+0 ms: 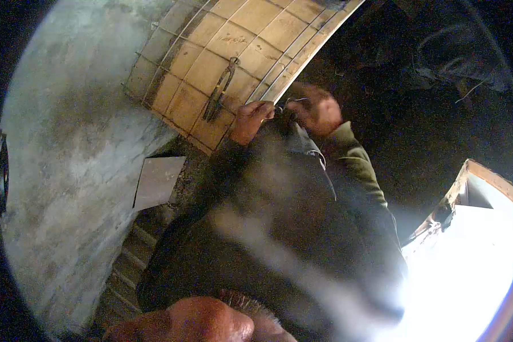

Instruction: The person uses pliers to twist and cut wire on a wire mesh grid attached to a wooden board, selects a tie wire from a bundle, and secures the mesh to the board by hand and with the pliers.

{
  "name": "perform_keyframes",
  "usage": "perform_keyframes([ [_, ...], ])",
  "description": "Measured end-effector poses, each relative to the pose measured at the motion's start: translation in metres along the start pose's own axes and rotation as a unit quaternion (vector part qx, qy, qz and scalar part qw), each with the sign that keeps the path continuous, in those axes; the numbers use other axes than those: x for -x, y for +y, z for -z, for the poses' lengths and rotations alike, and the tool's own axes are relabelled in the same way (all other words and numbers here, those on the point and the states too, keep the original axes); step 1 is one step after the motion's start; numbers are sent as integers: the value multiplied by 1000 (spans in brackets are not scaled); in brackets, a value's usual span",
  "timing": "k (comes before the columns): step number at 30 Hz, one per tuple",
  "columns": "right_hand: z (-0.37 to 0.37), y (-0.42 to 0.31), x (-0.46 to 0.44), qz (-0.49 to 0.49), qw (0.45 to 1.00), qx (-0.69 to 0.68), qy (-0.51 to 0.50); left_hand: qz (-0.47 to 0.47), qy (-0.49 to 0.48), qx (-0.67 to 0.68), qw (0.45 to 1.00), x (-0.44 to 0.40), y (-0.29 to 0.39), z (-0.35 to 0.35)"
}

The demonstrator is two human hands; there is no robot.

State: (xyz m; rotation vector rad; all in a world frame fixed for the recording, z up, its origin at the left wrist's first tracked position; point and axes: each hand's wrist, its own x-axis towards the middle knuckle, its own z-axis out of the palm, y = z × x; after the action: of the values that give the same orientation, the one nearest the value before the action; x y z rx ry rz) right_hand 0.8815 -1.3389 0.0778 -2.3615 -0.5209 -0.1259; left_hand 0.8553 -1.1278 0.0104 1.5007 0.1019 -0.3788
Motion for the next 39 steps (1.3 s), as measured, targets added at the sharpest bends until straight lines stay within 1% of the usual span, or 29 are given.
perform_keyframes([
  [1, -9, -2, -3, 36, 998, -40, -38, 8, 15, 85, 996, -4, -5, -8],
  [2, -20, -1, -1, 37, 998, -42, -40, 17, 30, 170, 985, -6, -10, -13],
  [3, -33, 2, 3, -30, 987, -136, -81, 18, 32, 170, 985, -5, -1, -15],
  [4, -44, 5, 4, -95, 962, -227, -119, 28, 50, 108, 992, -5, 16, -15],
  [5, -51, 9, 7, -93, 962, -227, -122, 39, 69, 48, 996, -5, 28, -16],
  [6, -56, 7, 10, -93, 970, -213, -74, 41, 73, 49, 995, -6, 30, -18],
  [7, -60, 5, 14, -93, 975, -199, -26, 61, 88, 12, 994, -6, 30, -19],
  [8, -61, 4, 19, -96, 974, -203, -28, 81, 100, -26, 991, -6, 30, -21],
  [9, -58, 0, 19, -156, 964, -212, -34, 81, 99, -28, 991, -10, 16, -22],
  [10, -56, -1, 19, -215, 951, -220, -42, 63, 108, 25, 992, -14, -8, -25],
  [11, -58, 2, 20, -215, 950, -220, -43, 44, 118, 79, 989, -15, -21, -26],
  [12, -62, 6, 20, -232, 950, -206, -42, 45, 120, 79, 989, -15, -16, -26],
  [15, -65, 17, 18, -259, 951, -167, -27, 94, 81, 30, 992, -12, -11, -18],
  [16, -63, 20, 16, -268, 953, -140, -11, 3, 104, -53, 993, -15, -20, -15],
  [17, -59, 24, 13, -276, 954, -117, -5, -87, 125, -135, 979, -17, -27, -11],
  [18, -59, 32, 10, -276, 954, -116, -6, -87, 125, -134, 979, -20, -33, -6],
  [19, -61, 42, 8, -273, 959, -81, 0, -124, 158, -249, 948, -23, -36, 0],
  [20, -62, 50, 5, -270, 962, -45, 6, -158, 188, -359, 900, -24, -39, 4],
  [21, -60, 51, -1, -281, 960, -11, -2, -158, 188, -359, 901, -25, -33, 2],
  [22, -58, 52, -7, -280, 960, -9, -3, -112, 186, -398, 891, -26, -27, 1],
  [23, -55, 52, -13, -282, 958, 34, -31, -66, 183, -437, 878, -27, -20, -2],
  [24, -54, 51, -19, -283, 954, 77, -58, -65, 184, -436, 879, -29, -14, -3],
  [26, -60, 58, -25, -273, 956, 86, -62, 15, 114, -522, 845, -36, -6, -5],
  [27, -62, 59, -28, -272, 955, 93, -74, 16, 115, -520, 846, -39, -9, -7],
  [29, -65, 62, -35, -268, 954, 102, -85, 43, 143, -565, 811, -48, -14, -13],
  [30, -67, 63, -36, -272, 950, 112, -103, 44, 145, -564, 812, -50, -18, -9],
  [32, -73, 69, -38, -275, 946, 122, -120, -74, 124, -538, 830, -54, -25, 1],
  [36, -83, 73, -39, -262, 946, 114, -152, -28, 104, -538, 836, -56, -20, 1],
  [39, -90, 76, -39, -235, 955, 94, -151, -24, 139, -515, 845, -55, -19, -3],
])
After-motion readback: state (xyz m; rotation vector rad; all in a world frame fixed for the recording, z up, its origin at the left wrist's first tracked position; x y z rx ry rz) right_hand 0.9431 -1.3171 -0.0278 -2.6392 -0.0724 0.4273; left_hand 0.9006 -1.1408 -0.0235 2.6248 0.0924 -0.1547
